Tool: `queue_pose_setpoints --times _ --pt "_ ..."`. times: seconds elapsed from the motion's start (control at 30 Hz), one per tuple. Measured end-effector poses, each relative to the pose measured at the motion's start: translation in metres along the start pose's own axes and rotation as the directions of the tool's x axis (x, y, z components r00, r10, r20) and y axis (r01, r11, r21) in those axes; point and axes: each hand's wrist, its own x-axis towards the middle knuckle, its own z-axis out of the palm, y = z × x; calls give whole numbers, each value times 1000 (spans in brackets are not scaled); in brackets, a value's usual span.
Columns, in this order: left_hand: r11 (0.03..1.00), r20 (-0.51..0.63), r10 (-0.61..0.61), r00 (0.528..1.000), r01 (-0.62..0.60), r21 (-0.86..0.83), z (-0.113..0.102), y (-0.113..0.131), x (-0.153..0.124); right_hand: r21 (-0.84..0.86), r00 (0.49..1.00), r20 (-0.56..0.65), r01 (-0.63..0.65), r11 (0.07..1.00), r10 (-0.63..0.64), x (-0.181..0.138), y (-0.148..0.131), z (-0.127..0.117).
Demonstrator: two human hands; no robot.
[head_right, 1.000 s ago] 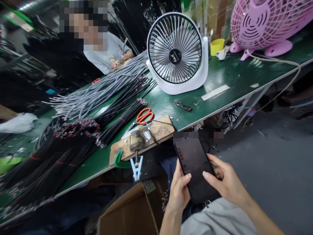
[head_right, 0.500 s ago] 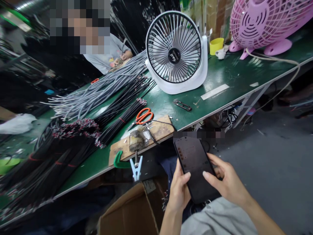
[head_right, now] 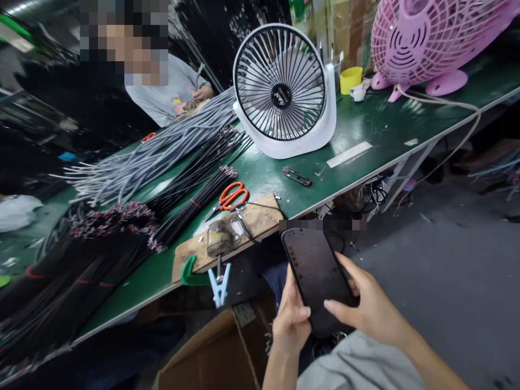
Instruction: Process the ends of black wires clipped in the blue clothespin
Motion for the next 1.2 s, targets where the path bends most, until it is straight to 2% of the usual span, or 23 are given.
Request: queue_pose_setpoints --times 0.07,0.17,0.23,0.43,0.7,0.8,0.93,1.07,1.2 --pt "1000 24 -2 1000 2 10 -4 0 -1 17 999 -43 -19 1000 20 1 3 -3" --pt "999 72 -12 997 10 32 -5 0 -2 -21 980 -198 -16 1000 12 5 9 -6" --pt "999 91 -17 996 13 47 -4 1 -2 -19 969 -245 -17 1000 11 8 12 -6" --pt "997 112 -10 994 2 76 -3 3 -2 7 961 -276 -33 999 34 11 13 -3" --pt "996 72 -10 997 4 93 -4 2 -1 12 970 -240 -38 999 40 8 10 -3" --pt "995 53 -35 998 30 97 -3 2 0 25 982 -184 -48 999 52 7 10 -5" --pt "992 16 -48 999 46 119 -1 3 0 85 997 -17 -71 994 73 6 7 -9" --pt "992 46 -55 997 49 116 0 6 3 63 992 114 -67 996 60 2 4 -11" --pt "995 43 -43 998 39 88 2 8 4 76 981 188 -62 995 46 -3 5 -11"
